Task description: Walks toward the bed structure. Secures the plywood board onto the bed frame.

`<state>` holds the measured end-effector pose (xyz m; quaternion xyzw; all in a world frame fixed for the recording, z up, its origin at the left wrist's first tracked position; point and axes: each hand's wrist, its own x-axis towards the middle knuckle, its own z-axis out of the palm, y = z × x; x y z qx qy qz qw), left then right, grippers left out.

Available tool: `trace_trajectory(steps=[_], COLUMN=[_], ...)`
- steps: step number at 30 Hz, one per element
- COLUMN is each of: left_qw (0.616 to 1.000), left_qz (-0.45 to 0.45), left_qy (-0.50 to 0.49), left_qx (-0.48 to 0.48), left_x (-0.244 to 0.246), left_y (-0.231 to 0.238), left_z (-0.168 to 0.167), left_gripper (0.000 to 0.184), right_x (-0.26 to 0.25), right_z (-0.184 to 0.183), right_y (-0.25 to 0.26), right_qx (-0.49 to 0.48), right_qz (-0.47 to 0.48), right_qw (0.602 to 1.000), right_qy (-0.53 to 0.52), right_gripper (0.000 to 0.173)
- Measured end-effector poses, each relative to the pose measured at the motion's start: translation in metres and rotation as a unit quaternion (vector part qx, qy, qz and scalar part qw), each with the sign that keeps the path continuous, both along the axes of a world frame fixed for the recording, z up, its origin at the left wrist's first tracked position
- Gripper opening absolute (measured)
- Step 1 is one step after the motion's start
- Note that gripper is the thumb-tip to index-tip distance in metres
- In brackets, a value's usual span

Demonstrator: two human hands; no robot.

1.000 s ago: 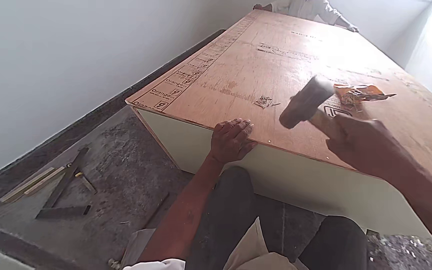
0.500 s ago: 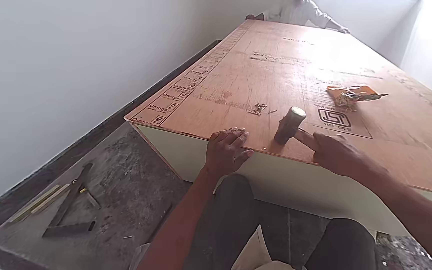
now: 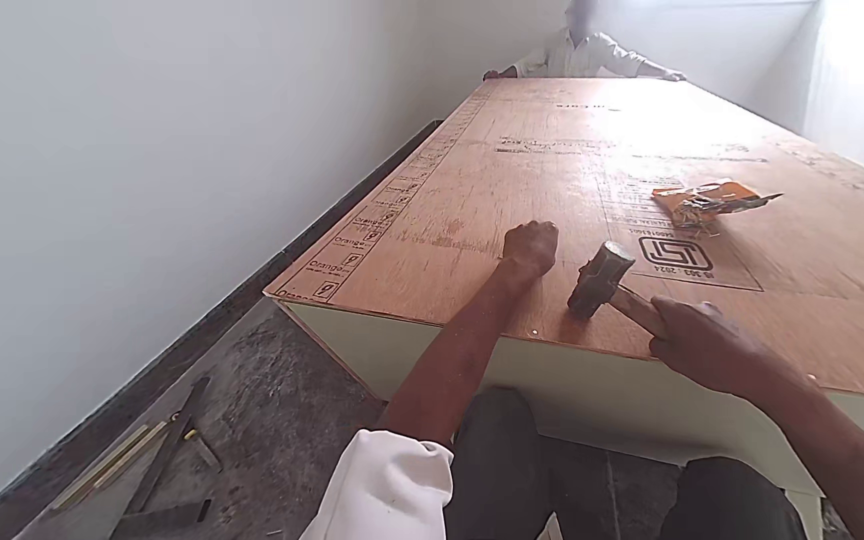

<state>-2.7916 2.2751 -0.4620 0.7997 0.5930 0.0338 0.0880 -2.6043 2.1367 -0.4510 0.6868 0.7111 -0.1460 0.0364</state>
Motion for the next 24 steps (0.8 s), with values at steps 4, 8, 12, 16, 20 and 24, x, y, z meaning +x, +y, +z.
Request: trace_trajectory(steps=[4, 8, 12, 16, 20, 24], left_qw=[0.999, 0.997, 0.981, 0.976, 0.973, 0.957], left_qz=[-0.017, -0.030, -0.052, -0.043, 0.005, 0.032], left_qy=[0.012, -0.032, -0.156, -0.192, -0.219, -0.277], left_qx=[0.031, 0.068, 0.103, 0.094, 0.072, 0.085], left_x=[-0.005, -0.018, -0.045, -0.087, -0.122, -0.127], left_y=[-0.002, -0.016, -0.032, -0.049, -0.055, -0.051], left_z=[-0.008, -0.002, -0.003, -0.009, -0.022, -0.031], left_gripper=[0.033, 0.037, 0.029, 0.031, 0.035, 0.034], right_x=[-0.001, 0.000, 0.004, 0.025, 0.037, 0.038], right_z=[-0.002, -0.007, -0.008, -0.003, -0.006, 0.016], right_y=[-0.001, 0.001, 0.005, 0.023, 0.037, 0.025], right_qx=[0.012, 0.027, 0.021, -0.039, -0.008, 0.211], right_qz=[0.008, -0.002, 0.003, -0.022, 0.022, 0.143], right_qw=[1.000, 1.000, 1.000, 0.995, 0.999, 0.962], right_qy=[-0.002, -0.007, 0.000, 0.087, 0.024, 0.099], right_gripper=[0.018, 0.018, 0.018, 0.021, 0.022, 0.027])
